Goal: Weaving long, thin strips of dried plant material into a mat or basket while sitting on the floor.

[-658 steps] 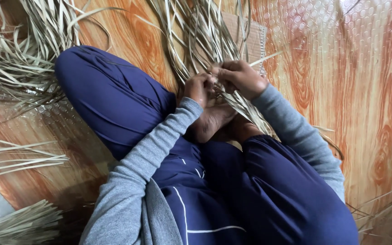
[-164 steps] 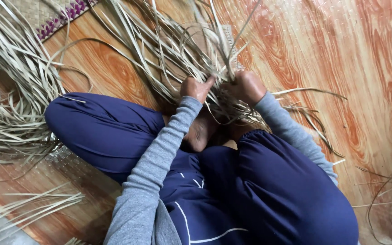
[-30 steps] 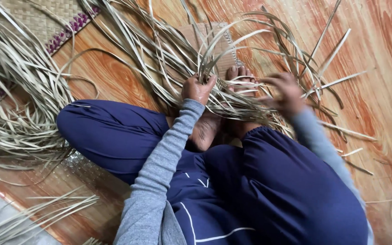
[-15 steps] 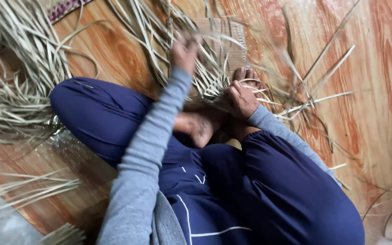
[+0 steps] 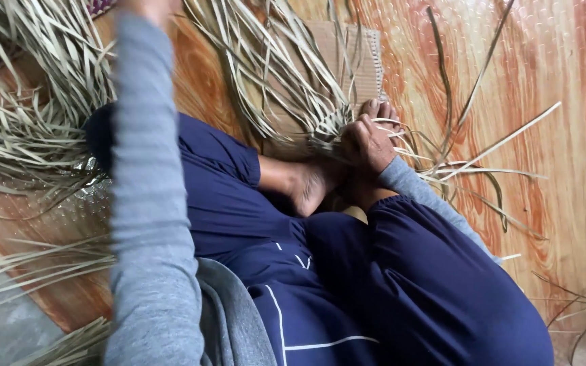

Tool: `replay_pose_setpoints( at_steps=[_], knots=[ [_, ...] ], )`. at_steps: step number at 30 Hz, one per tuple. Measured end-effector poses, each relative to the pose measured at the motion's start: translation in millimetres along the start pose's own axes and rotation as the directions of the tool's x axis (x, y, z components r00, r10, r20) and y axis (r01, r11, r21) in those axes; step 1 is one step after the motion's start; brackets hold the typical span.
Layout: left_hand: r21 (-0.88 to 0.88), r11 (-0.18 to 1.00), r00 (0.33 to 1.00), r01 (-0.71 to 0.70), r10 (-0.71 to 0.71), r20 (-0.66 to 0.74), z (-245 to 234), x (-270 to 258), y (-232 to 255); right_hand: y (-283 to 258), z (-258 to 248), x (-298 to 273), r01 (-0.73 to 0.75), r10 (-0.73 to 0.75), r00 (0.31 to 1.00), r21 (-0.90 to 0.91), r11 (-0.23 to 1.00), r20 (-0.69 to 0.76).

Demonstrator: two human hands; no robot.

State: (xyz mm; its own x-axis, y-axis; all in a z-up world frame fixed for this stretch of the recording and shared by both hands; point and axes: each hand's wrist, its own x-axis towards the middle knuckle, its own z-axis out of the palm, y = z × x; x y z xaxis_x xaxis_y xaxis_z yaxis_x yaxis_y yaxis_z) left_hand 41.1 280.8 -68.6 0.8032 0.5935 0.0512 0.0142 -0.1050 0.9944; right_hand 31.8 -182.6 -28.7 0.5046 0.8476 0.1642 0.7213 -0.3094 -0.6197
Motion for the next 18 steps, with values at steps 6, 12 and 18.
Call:
replay_pose_setpoints(
  at_steps=[6,12,18],
  knots=[
    [0.443,0.865,0.960,-0.235,0.136,0.244,60,-162,96,-2,4,-2,-0.073,0.069,0.997,-0.109,0.991,-0.037],
    [0.494,0.860,0.910,-0.130,-0.095,0.404,90,-234,63,31,34,-24,-0.105,0.088,0.992,-0.210,0.972,-0.086],
    [0.592,0.800,0.894,-0.098,-0.191,0.406,101,-220,70,30,37,-15,-0.071,0.053,0.995,-0.230,0.971,-0.086]
  ],
)
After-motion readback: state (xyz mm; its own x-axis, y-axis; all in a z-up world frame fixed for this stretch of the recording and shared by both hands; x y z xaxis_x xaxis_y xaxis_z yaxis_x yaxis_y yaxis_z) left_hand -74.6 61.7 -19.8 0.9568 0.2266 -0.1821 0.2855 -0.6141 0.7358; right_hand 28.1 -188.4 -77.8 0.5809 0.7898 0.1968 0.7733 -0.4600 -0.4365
